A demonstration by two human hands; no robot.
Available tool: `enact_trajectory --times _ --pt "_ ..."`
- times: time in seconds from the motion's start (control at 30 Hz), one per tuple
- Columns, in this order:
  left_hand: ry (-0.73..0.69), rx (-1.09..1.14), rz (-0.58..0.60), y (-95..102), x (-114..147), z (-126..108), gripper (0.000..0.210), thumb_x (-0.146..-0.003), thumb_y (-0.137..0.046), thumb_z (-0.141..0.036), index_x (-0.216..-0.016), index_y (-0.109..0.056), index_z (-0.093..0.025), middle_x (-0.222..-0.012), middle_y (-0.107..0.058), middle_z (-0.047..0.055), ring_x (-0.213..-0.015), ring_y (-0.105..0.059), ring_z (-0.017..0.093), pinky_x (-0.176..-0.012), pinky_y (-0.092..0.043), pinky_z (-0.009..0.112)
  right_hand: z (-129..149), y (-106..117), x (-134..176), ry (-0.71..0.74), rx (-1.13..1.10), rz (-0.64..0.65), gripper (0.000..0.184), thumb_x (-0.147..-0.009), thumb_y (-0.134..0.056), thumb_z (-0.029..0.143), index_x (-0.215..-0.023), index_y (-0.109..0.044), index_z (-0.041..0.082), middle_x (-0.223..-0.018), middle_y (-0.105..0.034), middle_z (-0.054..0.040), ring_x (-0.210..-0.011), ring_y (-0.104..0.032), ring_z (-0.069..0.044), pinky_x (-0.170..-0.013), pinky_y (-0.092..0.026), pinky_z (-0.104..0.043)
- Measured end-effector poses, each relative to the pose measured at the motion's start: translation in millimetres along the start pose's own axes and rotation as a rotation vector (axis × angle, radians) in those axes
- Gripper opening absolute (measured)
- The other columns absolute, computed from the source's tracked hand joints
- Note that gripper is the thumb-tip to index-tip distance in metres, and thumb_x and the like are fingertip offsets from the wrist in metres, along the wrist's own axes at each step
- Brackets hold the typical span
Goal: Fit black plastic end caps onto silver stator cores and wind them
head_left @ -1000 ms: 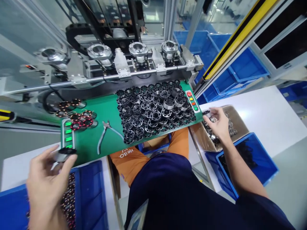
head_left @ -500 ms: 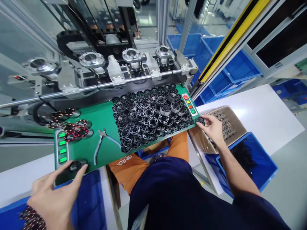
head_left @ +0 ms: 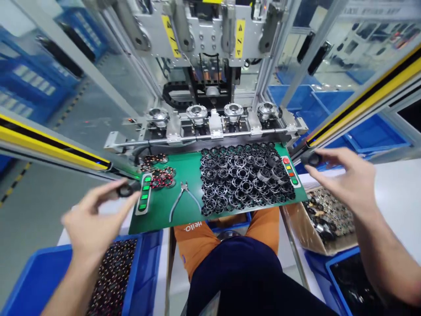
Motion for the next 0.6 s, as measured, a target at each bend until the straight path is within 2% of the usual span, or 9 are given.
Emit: enact_trajectory --times 0.03,0.07,0.13,0.23,0.3,0.37,0.43,0.5,0.6 --pt "-0.078 0.016 -0.032 0.6 -30.0 -10.2 0.062 -0.086 -0.098 -0.066 -0.14 -0.098 -0.036 -0.131 -0.096 0.004 -0.117 -0.092 0.039 -0.124 -0.072 0.063 23.8 -3.0 -29.1 0.072 -0.019 0.009 0.037 -0.096 -0.097 0.058 -0.129 -0.092 0.044 -0.123 -0.094 -0.0112 -0.099 -0.087 -0.04 -0.098 -0.076 -0.066" --pt "-0.136 0.027 -0.044 -0.9 -61.9 -21.3 0.067 -0.084 -0.099 -0.066 -0.138 -0.098 -0.026 -0.128 -0.097 0.007 -0.113 -0.094 0.037 -0.121 -0.075 0.06 49.7 -11.3 -59.5 0.183 -0.049 0.027 0.035 -0.096 -0.096 0.054 -0.127 -0.092 0.039 -0.12 -0.094 -0.0116 -0.098 -0.088 -0.038 -0.097 -0.076 -0.064" --pt "-0.242 0.001 0.067 -11.3 -126.6 -44.9 0.071 -0.087 -0.098 -0.061 -0.142 -0.094 -0.015 -0.132 -0.096 0.009 -0.115 -0.095 0.03 -0.116 -0.077 0.049 102.5 -45.0 -121.0 0.376 -0.12 0.139 0.033 -0.093 -0.095 0.043 -0.123 -0.09 0.029 -0.12 -0.094 -0.0096 -0.098 -0.089 -0.034 -0.098 -0.078 -0.058" --pt "-0.255 -0.303 0.264 -40.4 -208.6 -73.1 0.067 -0.095 -0.096 -0.042 -0.152 -0.084 -0.009 -0.141 -0.095 0.006 -0.122 -0.091 0.015 -0.126 -0.069 0.036 167.6 -128.8 -203.8 0.447 -0.151 0.317 0.036 -0.091 -0.095 0.021 -0.127 -0.087 0.025 -0.125 -0.094 -0.0087 -0.104 -0.091 -0.033 -0.104 -0.078 -0.055" --pt "-0.231 -0.357 0.315 -62.6 -245.9 -80.6 0.061 -0.099 -0.093 -0.045 -0.143 -0.083 -0.003 -0.143 -0.094 0.007 -0.125 -0.088 0.008 -0.131 -0.062 0.03 193.5 -191.8 -245.9 0.473 -0.107 0.367 0.04 -0.089 -0.096 0.014 -0.127 -0.088 0.023 -0.129 -0.094 -0.0101 -0.108 -0.089 -0.034 -0.108 -0.077 -0.055" --pt "-0.206 -0.37 0.357 -82.4 -269.8 -77.0 0.052 -0.099 -0.087 -0.052 -0.117 -0.085 -0.004 -0.138 -0.095 0.007 -0.122 -0.087 0.004 -0.123 -0.06 0.022 203.6 -248.1 -275.7 0.481 -0.022 0.396 0.04 -0.086 -0.103 0.018 -0.123 -0.089 0.02 -0.127 -0.094 -0.0107 -0.116 -0.087 -0.037 -0.114 -0.074 -0.056" --pt "-0.192 -0.373 0.393 -96.5 -284.6 -65.4 0.047 -0.094 -0.08 -0.058 -0.09 -0.08 -0.011 -0.133 -0.094 0.005 -0.122 -0.085 0.001 -0.112 -0.057 0.016 201.7 -290.6 -294.9 0.491 0.021 0.429 0.04 -0.08 -0.11 0.026 -0.114 -0.09 0.017 -0.117 -0.094 -0.0094 -0.117 -0.086 -0.036 -0.116 -0.073 -0.055" --pt "-0.191 -0.366 0.427 -103.7 -294.3 -51.7 0.047 -0.09 -0.075 -0.06 -0.072 -0.071 -0.017 -0.132 -0.092 0.003 -0.124 -0.083 -0.002 -0.106 -0.054 0.012 194.4 -317.7 -307.0 0.515 0.015 0.447 0.044 -0.072 -0.117 0.032 -0.104 -0.091 0.018 -0.106 -0.093 -0.007 -0.11 -0.086 -0.035 -0.112 -0.073 -0.054" --pt "-0.244 -0.38 0.498 -104.4 -303.9 -39.4 0.047 -0.09 -0.072 -0.061 -0.065 -0.066 -0.021 -0.135 -0.091 0.003 -0.127 -0.082 -0.004 -0.106 -0.051 0.008 186.3 -335.9 -319.1 0.549 -0.015 0.458 0.047 -0.06 -0.124 0.029 -0.093 -0.092 0.023 -0.092 -0.089 -0.0032 -0.097 -0.086 -0.034 -0.104 -0.076 -0.057"
Point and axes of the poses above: each hand's wrist, its own x-axis away from the middle knuckle, its own y-axis out of the back of the hand, z = x × y, the point moved 1 cm from there along -x, towards the middle knuckle
